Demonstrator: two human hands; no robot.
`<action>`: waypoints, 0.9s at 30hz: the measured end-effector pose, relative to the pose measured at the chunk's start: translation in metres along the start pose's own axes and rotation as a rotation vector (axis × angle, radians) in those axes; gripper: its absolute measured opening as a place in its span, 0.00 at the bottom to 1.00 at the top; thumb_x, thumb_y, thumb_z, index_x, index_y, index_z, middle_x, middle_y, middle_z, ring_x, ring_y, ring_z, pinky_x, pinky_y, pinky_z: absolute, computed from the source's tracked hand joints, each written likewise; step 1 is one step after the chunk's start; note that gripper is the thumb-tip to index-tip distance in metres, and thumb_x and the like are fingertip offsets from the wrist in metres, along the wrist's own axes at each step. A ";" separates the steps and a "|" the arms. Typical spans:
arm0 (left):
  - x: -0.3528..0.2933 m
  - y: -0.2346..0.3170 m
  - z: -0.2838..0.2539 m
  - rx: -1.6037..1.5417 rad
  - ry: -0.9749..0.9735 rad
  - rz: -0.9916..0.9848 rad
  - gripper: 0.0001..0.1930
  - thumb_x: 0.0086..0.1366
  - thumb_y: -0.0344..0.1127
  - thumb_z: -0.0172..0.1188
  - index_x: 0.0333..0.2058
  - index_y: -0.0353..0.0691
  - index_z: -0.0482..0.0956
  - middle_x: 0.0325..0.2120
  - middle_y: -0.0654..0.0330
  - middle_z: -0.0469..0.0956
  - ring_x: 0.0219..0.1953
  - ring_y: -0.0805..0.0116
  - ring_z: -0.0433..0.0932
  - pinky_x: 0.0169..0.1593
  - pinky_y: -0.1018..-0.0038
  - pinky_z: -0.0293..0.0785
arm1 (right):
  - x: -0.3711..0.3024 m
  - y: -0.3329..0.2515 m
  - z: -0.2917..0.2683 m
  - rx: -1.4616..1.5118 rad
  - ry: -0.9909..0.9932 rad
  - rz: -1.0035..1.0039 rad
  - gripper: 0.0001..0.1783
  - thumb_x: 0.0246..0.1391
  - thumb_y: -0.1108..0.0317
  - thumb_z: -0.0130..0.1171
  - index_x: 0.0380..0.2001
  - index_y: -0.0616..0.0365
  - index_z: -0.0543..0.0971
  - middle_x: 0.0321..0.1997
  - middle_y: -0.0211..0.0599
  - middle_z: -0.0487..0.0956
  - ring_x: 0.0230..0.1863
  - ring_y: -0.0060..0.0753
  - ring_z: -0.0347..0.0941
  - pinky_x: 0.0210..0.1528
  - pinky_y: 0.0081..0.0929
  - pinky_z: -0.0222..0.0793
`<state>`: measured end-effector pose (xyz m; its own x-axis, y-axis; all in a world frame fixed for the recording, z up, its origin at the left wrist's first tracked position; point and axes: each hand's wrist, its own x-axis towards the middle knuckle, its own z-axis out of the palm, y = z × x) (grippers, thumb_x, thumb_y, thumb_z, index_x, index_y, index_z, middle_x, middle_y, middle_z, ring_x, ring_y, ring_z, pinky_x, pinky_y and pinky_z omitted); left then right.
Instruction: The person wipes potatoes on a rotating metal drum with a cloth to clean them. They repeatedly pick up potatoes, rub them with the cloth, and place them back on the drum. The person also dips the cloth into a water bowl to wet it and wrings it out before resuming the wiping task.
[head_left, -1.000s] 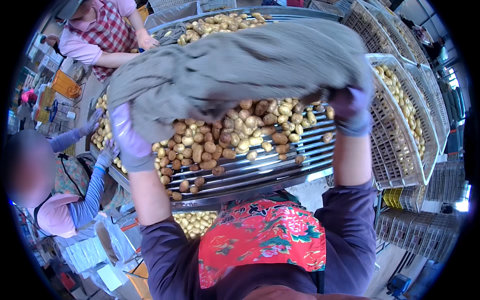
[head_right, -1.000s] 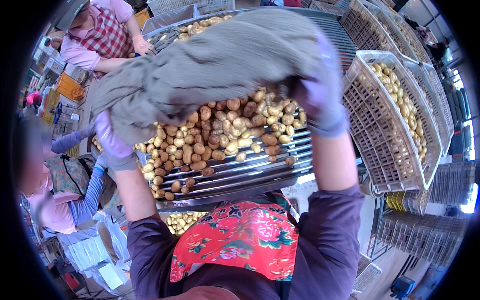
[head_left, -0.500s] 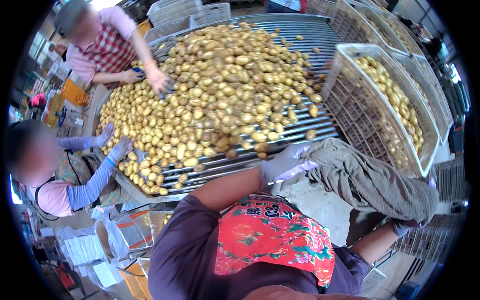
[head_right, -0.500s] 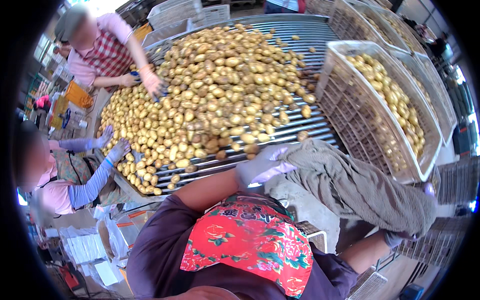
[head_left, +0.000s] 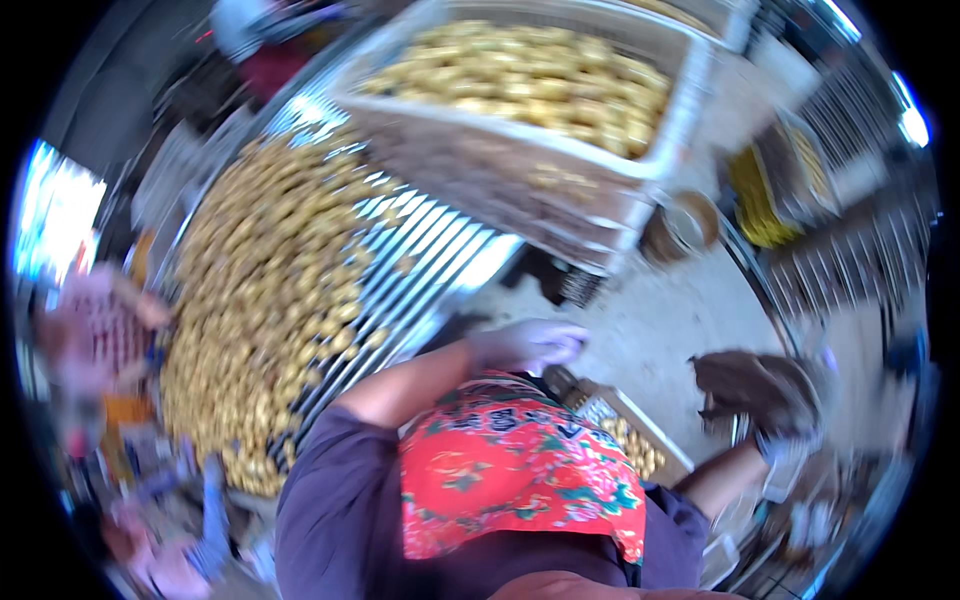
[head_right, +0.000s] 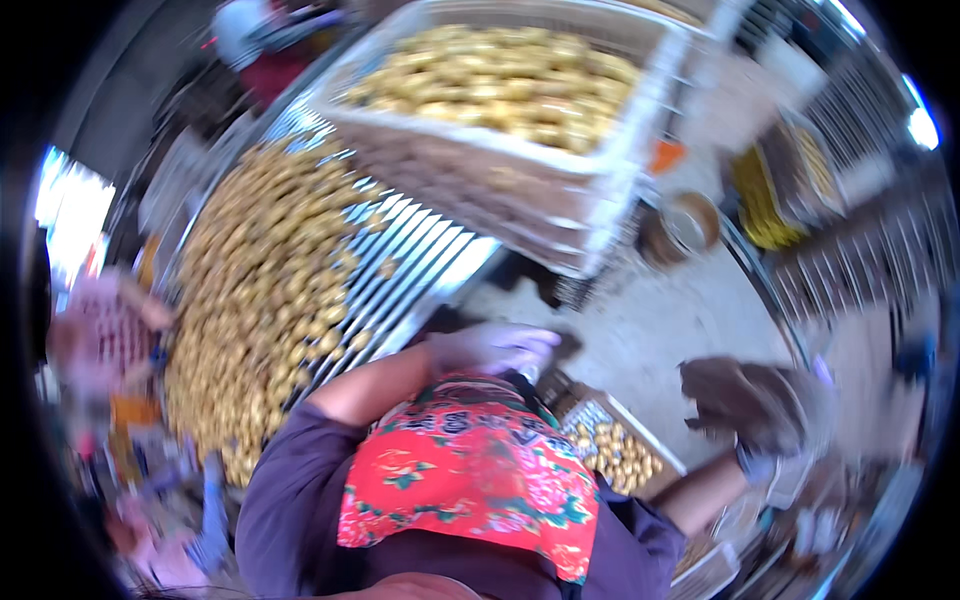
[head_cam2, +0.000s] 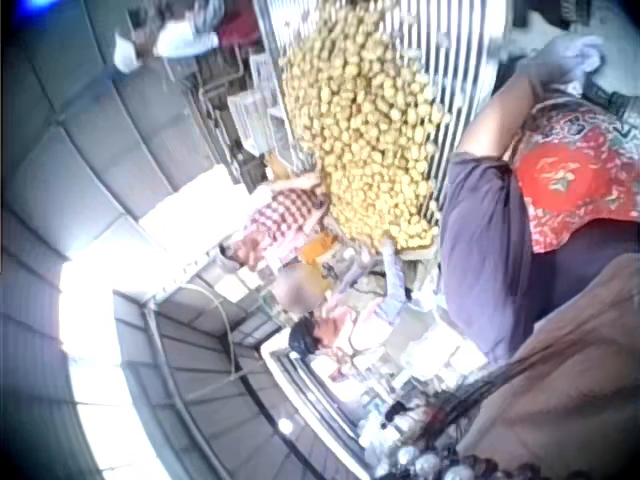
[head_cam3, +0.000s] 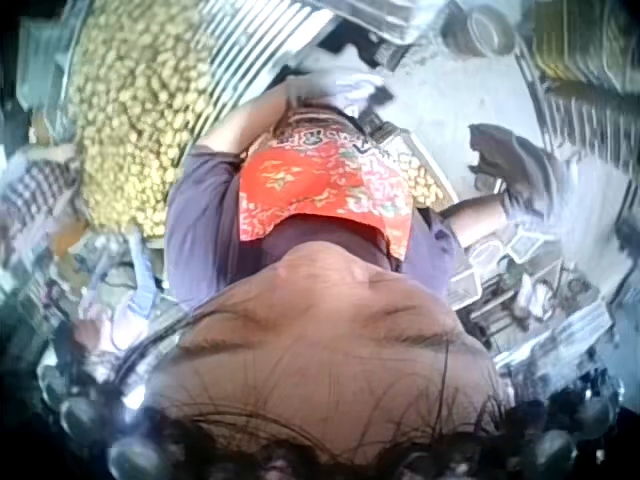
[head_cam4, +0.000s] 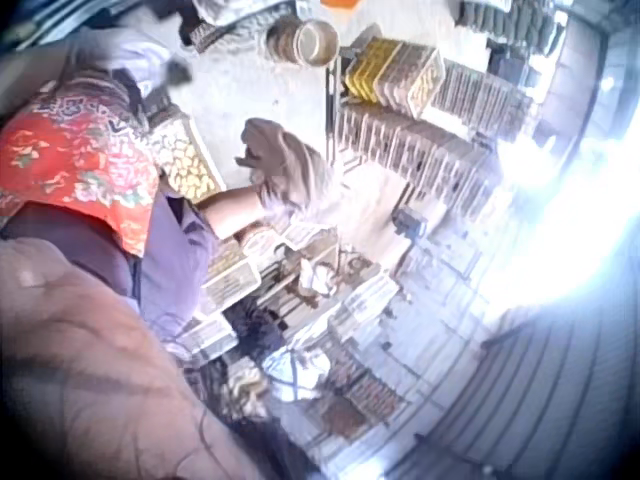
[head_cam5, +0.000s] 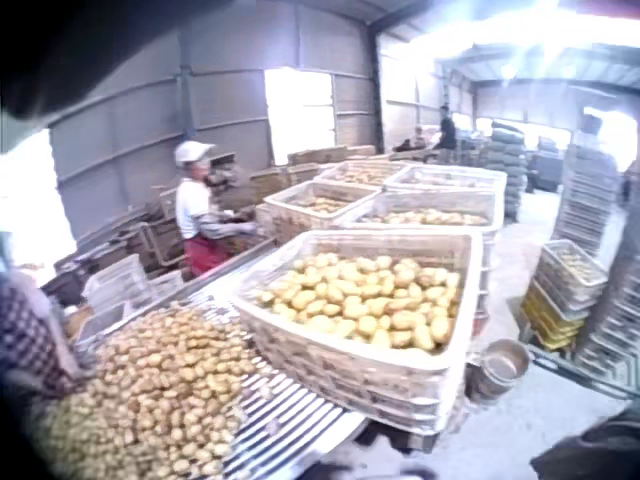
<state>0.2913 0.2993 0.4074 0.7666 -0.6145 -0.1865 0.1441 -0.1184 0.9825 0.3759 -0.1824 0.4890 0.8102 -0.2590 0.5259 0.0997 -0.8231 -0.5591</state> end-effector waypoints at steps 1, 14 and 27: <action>-0.001 -0.020 -0.010 0.192 0.012 0.161 0.27 0.72 0.43 0.50 0.65 0.36 0.62 0.54 0.53 0.74 0.59 0.66 0.72 0.61 0.70 0.67 | 0.004 0.006 0.015 0.104 -0.012 0.024 0.23 0.59 0.57 0.51 0.52 0.59 0.77 0.46 0.32 0.79 0.49 0.26 0.75 0.55 0.27 0.70; 0.017 -0.064 -0.087 -0.429 0.152 -0.228 0.26 0.70 0.37 0.57 0.63 0.35 0.65 0.52 0.56 0.75 0.53 0.66 0.74 0.59 0.70 0.68 | 0.075 0.079 0.098 0.479 0.339 -0.012 0.22 0.51 0.73 0.42 0.48 0.68 0.75 0.42 0.43 0.80 0.42 0.34 0.76 0.50 0.30 0.71; 0.009 -0.097 -0.103 0.379 0.327 -0.323 0.22 0.72 0.44 0.48 0.55 0.33 0.73 0.49 0.50 0.78 0.52 0.59 0.74 0.61 0.68 0.66 | 0.232 0.134 0.295 0.428 -0.012 0.183 0.17 0.46 0.73 0.55 0.41 0.63 0.80 0.36 0.47 0.82 0.38 0.43 0.79 0.45 0.32 0.73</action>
<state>0.3481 0.3855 0.3111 0.8827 -0.2363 -0.4062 0.2147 -0.5661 0.7959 0.7472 -0.2039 0.3470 0.8429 -0.3728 0.3881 0.1822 -0.4808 -0.8577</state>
